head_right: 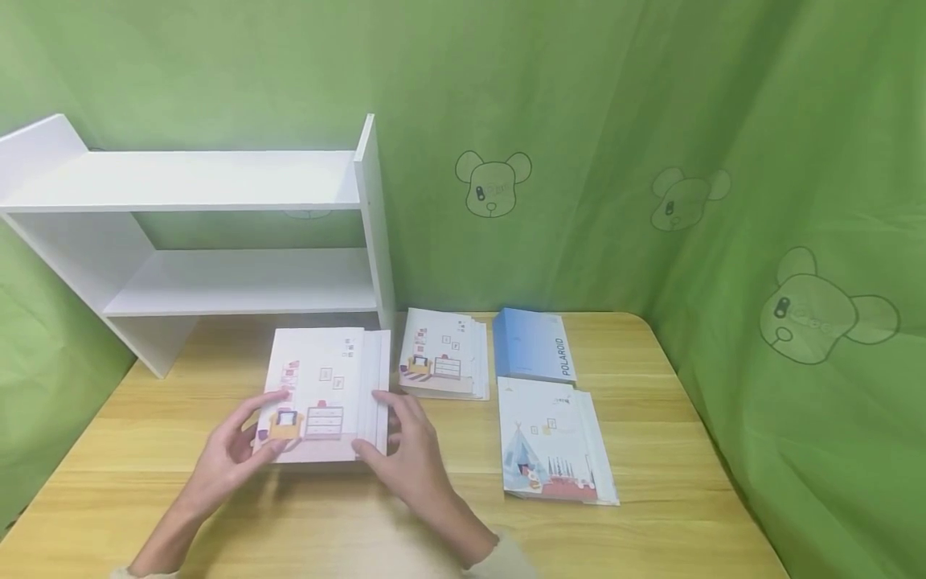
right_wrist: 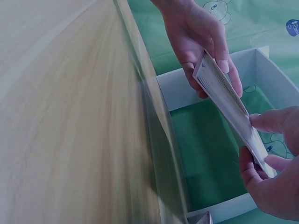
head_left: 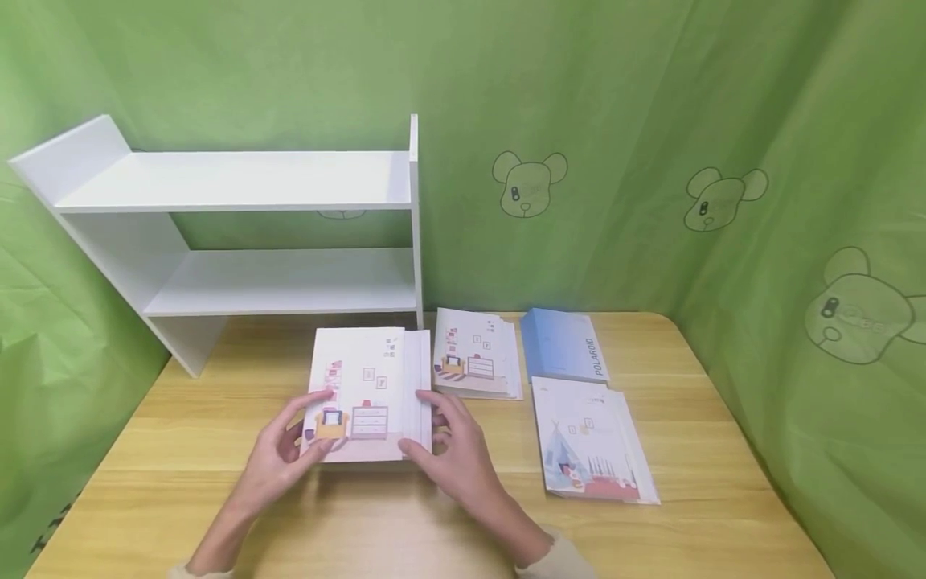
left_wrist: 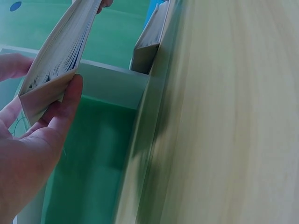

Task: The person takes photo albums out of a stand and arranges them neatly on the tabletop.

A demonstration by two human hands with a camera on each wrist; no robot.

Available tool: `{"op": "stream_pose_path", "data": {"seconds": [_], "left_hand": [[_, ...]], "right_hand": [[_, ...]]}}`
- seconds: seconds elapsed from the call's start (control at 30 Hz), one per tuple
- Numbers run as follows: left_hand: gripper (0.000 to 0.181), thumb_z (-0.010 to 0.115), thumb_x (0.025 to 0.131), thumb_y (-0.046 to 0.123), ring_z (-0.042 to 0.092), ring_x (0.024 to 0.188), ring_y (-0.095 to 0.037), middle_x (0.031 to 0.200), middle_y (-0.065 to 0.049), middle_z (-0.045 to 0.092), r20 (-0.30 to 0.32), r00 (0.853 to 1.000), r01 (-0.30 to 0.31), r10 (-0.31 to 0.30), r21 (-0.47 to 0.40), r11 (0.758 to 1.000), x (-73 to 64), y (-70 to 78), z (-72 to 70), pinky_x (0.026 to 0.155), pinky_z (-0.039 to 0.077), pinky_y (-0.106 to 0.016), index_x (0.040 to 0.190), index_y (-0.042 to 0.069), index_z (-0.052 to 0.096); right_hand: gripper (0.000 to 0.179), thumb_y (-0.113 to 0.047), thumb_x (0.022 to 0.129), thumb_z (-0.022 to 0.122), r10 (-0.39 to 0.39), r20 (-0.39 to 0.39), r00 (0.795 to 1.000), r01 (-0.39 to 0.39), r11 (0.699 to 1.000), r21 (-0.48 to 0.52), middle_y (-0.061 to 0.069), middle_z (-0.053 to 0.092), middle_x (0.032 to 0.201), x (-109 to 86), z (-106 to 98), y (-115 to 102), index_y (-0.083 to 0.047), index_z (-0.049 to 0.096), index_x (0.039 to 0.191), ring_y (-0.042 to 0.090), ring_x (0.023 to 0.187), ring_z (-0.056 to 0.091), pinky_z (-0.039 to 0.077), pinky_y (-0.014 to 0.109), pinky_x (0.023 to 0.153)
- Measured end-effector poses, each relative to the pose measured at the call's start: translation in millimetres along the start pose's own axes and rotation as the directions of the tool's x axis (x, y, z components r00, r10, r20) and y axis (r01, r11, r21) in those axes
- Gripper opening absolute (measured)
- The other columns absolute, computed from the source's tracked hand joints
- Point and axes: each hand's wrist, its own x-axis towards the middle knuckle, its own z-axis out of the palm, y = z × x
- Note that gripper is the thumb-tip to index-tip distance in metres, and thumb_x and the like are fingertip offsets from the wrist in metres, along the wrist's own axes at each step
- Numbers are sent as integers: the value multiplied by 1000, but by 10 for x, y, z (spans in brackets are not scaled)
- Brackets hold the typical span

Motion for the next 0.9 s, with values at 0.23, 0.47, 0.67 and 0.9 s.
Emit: {"op": "stream_pose_path", "data": {"seconds": [0.23, 0.47, 0.67, 0.9], "left_hand": [[64, 64, 88, -19, 61, 116, -22, 153, -28, 33, 13, 1000, -4, 4, -6, 1000, 23, -2, 62, 86, 63, -39, 147, -8, 42], [63, 64, 89, -17, 61, 116, -23, 152, -30, 33, 45, 999, -4, 5, -11, 1000, 52, -39, 144, 85, 63, -40, 147, -8, 42], [62, 65, 89, -16, 62, 113, -25, 151, -30, 35, 51, 999, -12, 13, -9, 1000, 96, -75, 237, 82, 64, -40, 147, -7, 43], [62, 65, 89, -15, 62, 115, -24, 153, -30, 33, 65, 998, 18, -17, -24, 1000, 102, -108, 322, 81, 64, -42, 147, -5, 43]], "right_hand": [[68, -7, 78, 88, 22, -3, 1000, -21, 1000, 11, 4, 60, 125, -21, -54, 17, -9, 58, 139, 21, 100, 63, 63, 26, 82], [68, -6, 78, 88, 66, -3, 998, -66, 998, 16, 5, 59, 130, -57, -144, 54, -9, 58, 140, 21, 101, 63, 63, 27, 83], [69, -3, 78, 88, 67, -17, 998, -67, 998, 19, 7, 59, 130, -85, -225, 81, -8, 58, 139, 24, 101, 64, 63, 28, 82], [69, -1, 77, 87, 85, -16, 996, -84, 996, 42, 7, 59, 130, -126, -293, 115, -7, 58, 139, 24, 101, 63, 63, 27, 82]]}}
